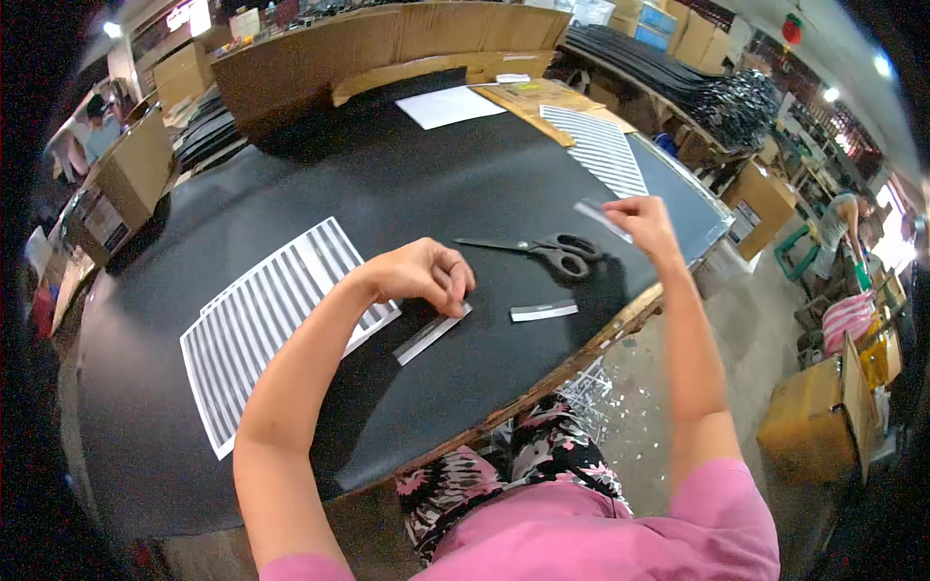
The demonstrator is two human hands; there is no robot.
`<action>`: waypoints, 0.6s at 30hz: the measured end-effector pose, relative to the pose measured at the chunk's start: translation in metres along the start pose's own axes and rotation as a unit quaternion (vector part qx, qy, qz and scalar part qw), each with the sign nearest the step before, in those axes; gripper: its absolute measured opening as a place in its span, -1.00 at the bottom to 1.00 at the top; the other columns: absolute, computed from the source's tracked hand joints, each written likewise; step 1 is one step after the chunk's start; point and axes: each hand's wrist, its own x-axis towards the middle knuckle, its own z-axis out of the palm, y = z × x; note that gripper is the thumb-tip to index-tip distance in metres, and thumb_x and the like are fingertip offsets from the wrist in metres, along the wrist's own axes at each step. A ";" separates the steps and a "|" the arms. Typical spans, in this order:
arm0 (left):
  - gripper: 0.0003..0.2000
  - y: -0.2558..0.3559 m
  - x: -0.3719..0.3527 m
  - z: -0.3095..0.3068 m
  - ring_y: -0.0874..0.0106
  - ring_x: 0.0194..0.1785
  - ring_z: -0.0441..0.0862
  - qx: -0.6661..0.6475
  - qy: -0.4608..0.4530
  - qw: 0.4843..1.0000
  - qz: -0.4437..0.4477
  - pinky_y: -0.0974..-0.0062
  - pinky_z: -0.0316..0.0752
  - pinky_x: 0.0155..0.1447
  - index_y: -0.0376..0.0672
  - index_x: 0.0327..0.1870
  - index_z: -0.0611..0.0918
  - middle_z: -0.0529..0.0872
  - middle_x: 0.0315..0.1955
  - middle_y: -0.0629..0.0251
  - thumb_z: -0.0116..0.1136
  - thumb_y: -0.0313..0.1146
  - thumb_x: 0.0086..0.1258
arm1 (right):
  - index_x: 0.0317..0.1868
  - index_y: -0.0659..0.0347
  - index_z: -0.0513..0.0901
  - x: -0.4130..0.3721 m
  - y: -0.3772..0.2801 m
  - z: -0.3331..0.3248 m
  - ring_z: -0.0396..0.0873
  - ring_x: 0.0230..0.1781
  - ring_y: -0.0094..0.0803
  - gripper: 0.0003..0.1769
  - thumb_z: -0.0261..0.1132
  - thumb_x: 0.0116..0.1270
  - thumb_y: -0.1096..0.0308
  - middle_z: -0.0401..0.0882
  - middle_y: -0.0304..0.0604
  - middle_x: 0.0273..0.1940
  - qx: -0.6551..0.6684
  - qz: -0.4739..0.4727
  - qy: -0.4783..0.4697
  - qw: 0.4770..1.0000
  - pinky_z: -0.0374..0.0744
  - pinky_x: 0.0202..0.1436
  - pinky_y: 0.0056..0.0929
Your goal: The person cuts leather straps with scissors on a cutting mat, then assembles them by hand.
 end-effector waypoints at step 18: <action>-0.59 0.039 -0.001 0.041 0.42 -0.27 0.35 0.208 0.106 0.967 0.103 0.46 0.28 -0.23 -0.15 -0.63 0.22 0.37 -0.49 0.33 0.36 -0.45 -0.18 | -0.31 0.34 0.54 -0.097 -0.104 0.086 0.57 -0.39 -0.52 -0.87 0.31 0.13 0.55 0.63 -0.16 -0.40 0.299 -0.113 -0.242 0.916 0.54 -0.25 -0.49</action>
